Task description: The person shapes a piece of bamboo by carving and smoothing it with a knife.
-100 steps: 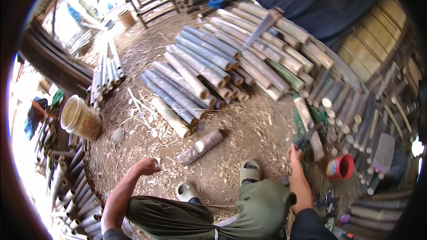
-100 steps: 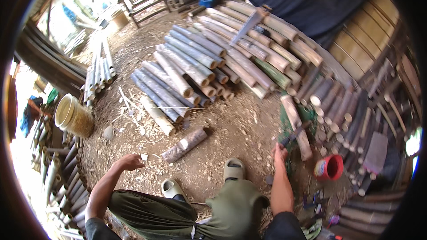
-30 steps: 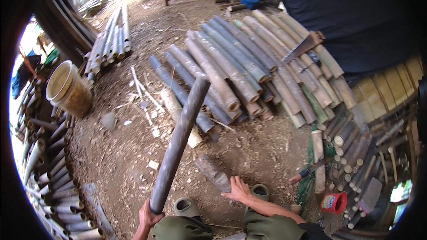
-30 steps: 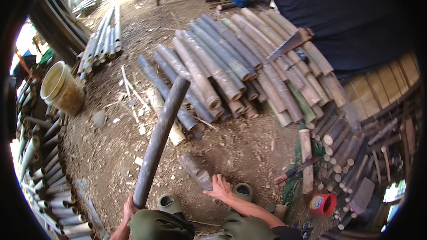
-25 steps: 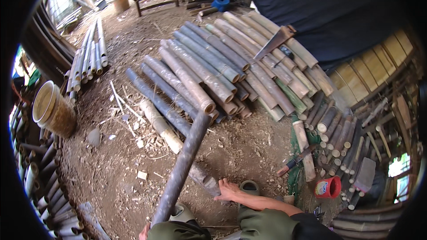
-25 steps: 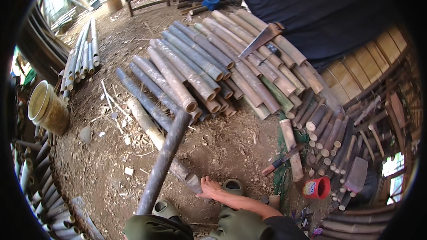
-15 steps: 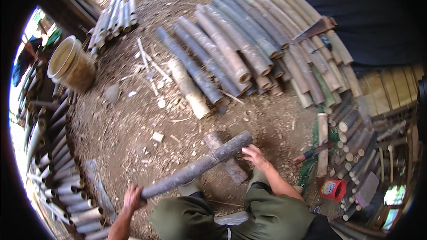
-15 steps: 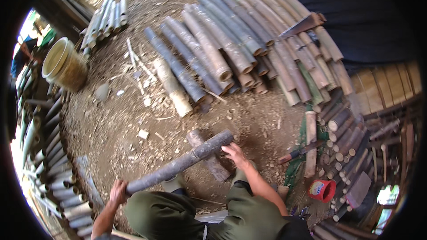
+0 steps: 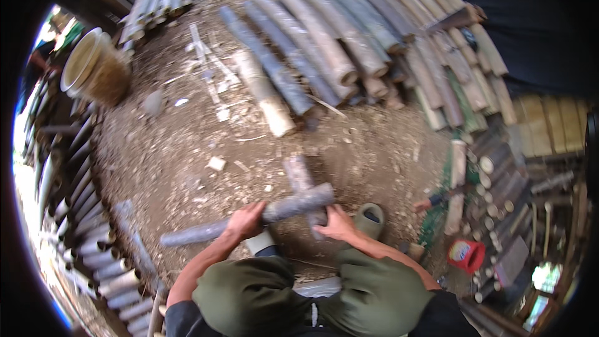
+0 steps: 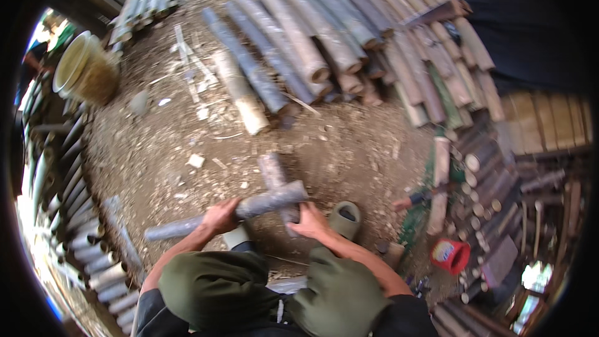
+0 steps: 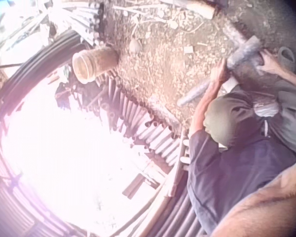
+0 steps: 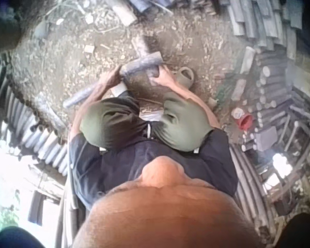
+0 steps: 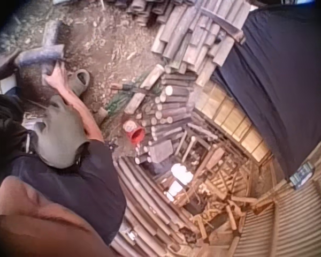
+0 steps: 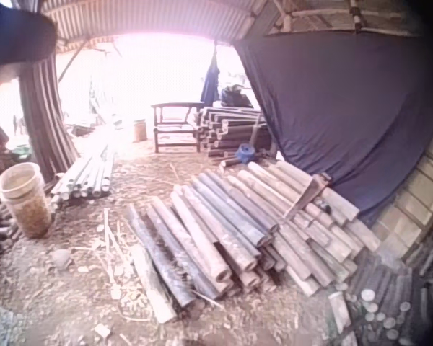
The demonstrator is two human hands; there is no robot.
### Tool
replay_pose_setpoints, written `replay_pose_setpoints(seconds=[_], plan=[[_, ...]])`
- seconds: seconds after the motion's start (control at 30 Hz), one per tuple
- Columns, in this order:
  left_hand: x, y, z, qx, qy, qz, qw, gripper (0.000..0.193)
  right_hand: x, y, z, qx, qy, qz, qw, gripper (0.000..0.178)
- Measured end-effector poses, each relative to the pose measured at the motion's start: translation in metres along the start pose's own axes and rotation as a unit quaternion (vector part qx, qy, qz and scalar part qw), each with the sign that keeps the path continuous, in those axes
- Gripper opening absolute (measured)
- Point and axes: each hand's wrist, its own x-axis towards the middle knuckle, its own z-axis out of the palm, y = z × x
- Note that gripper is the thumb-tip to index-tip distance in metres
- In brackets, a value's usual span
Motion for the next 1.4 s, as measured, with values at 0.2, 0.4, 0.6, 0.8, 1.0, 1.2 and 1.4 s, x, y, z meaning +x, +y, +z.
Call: replay_pose_setpoints(seconds=[0.2, 0.4, 0.6, 0.8, 1.0, 1.2, 1.4], plan=[[-0.043, -0.028, -0.069, 0.012, 0.0, -0.066, 0.998, 0.063, -0.02, 0.018, -0.052, 0.279, 0.236, 0.057, 0.929, 0.055], [-0.04, -0.064, -0.059, 0.173, -0.003, -0.047, 0.984, 0.074, -0.033, 0.216, -0.106, 0.279, 0.499, 0.465, 0.676, 0.072], [0.021, -0.029, -0.057, 0.071, -0.077, -0.039, 0.994, 0.081, -0.069, 0.332, -0.137, 0.374, 0.431, 0.418, 0.707, 0.048], [-0.008, -0.026, -0.055, 0.124, 0.09, 0.023, 0.988, 0.076, -0.092, 0.183, -0.149, 0.505, 0.534, 0.249, 0.631, 0.026], [0.025, -0.024, -0.044, 0.057, -0.053, -0.008, 0.997, 0.078, -0.102, 0.011, -0.157, 0.329, 0.216, 0.093, 0.915, 0.031], [0.026, -0.037, -0.047, 0.035, -0.062, 0.017, 0.997, 0.082, -0.037, -0.055, -0.128, -0.014, 0.069, -0.115, 0.991, 0.036], [0.027, -0.052, -0.051, 0.023, -0.123, -0.064, 0.99, 0.061, -0.01, -0.067, -0.091, -0.089, 0.021, -0.125, 0.988, 0.038]])
